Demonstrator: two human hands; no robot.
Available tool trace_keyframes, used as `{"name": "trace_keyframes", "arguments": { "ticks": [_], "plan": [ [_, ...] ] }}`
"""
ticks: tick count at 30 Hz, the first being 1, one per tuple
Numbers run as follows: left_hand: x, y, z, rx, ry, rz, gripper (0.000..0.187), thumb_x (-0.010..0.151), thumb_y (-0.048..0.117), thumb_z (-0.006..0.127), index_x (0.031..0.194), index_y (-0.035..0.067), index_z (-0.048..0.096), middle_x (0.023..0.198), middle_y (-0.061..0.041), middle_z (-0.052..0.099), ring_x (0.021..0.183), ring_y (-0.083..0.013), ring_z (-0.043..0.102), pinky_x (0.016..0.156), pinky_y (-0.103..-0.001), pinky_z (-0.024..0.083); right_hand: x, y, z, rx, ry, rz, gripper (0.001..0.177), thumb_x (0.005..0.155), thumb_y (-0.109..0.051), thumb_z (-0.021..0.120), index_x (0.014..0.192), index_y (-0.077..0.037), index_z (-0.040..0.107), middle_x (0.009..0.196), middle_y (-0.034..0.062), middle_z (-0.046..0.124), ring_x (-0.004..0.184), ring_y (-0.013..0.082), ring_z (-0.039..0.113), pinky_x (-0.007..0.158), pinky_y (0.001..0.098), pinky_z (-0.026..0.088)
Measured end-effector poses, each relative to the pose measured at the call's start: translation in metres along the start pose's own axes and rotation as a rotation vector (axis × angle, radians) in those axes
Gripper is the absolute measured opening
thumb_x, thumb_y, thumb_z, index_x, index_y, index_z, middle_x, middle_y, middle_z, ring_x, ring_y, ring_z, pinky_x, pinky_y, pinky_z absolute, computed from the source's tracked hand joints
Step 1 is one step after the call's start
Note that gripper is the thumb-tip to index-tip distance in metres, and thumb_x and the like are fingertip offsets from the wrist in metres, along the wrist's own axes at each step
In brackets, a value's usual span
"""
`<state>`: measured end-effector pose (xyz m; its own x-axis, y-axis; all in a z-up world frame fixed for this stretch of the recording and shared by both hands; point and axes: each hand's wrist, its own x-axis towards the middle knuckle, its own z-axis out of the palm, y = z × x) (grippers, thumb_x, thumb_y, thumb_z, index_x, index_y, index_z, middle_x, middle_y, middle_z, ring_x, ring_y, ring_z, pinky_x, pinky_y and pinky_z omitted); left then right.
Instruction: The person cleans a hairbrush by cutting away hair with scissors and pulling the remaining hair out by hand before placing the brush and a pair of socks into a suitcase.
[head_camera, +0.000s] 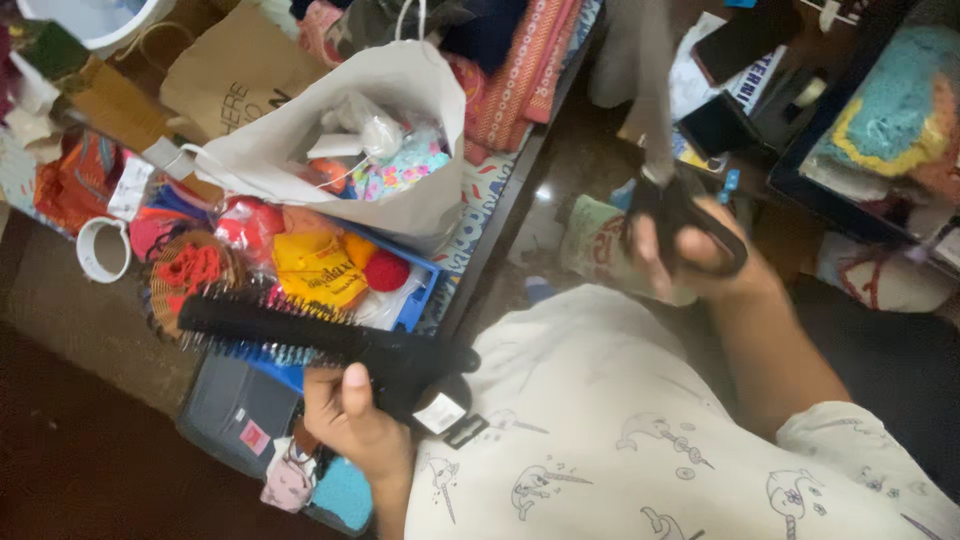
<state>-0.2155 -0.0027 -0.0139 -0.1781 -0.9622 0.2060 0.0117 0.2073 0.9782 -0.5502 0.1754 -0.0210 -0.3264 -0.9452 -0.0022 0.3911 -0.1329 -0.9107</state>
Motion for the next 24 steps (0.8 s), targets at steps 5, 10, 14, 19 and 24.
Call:
{"name": "trace_keyframes", "arguments": {
  "ticks": [5,10,14,19,24],
  "plan": [
    [0.004,0.003,0.008,0.02,0.013,-0.029,0.028,0.098,0.026,0.066,0.092,0.001,0.054,0.089,-0.006,0.06,0.082,-0.0123,0.054,0.08,-0.027,0.048,-0.012,-0.047,-0.098,-1.007,0.522,0.362,0.05,0.094,-0.052,0.071,0.11,-0.005,0.075,0.077,0.0061,0.071,0.068,0.0138,0.067,0.065,0.0284,0.05],
    [0.007,0.007,0.021,0.078,-0.012,-0.016,0.029,0.102,0.026,0.064,0.092,0.001,0.052,0.089,-0.005,0.057,0.079,-0.0099,0.049,0.079,-0.026,0.044,-0.021,-0.026,-0.293,-1.488,0.694,0.634,0.047,0.101,-0.042,0.066,0.099,0.003,0.079,0.084,0.0195,0.077,0.081,0.0317,0.074,0.079,0.0451,0.056],
    [0.012,0.001,0.027,0.067,-0.01,-0.025,0.028,0.103,0.024,0.064,0.093,0.002,0.051,0.089,-0.004,0.056,0.083,-0.0107,0.05,0.081,-0.027,0.045,0.022,0.02,-0.401,-1.57,0.726,0.638,0.057,0.095,-0.049,0.076,0.104,0.007,0.074,0.1,0.0317,0.071,0.094,0.0472,0.068,0.082,0.0538,0.052],
    [0.024,-0.018,0.034,0.248,-0.006,0.059,0.023,0.11,0.021,0.061,0.108,-0.001,0.054,0.102,-0.002,0.051,0.096,-0.0109,0.045,0.088,-0.025,0.041,0.076,0.066,-0.415,-1.677,0.803,0.493,0.059,0.099,-0.048,0.077,0.11,0.01,0.069,0.111,0.0359,0.067,0.104,0.0528,0.064,0.089,0.0582,0.051],
    [0.034,-0.026,0.044,0.153,-0.067,-0.057,0.017,0.108,0.02,0.058,0.104,0.003,0.057,0.092,0.0,0.047,0.087,-0.0101,0.044,0.077,-0.024,0.041,0.108,0.067,-0.396,-1.652,0.845,-0.149,0.05,0.082,-0.024,0.077,0.12,0.007,0.069,0.114,0.0287,0.069,0.1,0.05,0.064,0.084,0.0585,0.051]
  ]
}}
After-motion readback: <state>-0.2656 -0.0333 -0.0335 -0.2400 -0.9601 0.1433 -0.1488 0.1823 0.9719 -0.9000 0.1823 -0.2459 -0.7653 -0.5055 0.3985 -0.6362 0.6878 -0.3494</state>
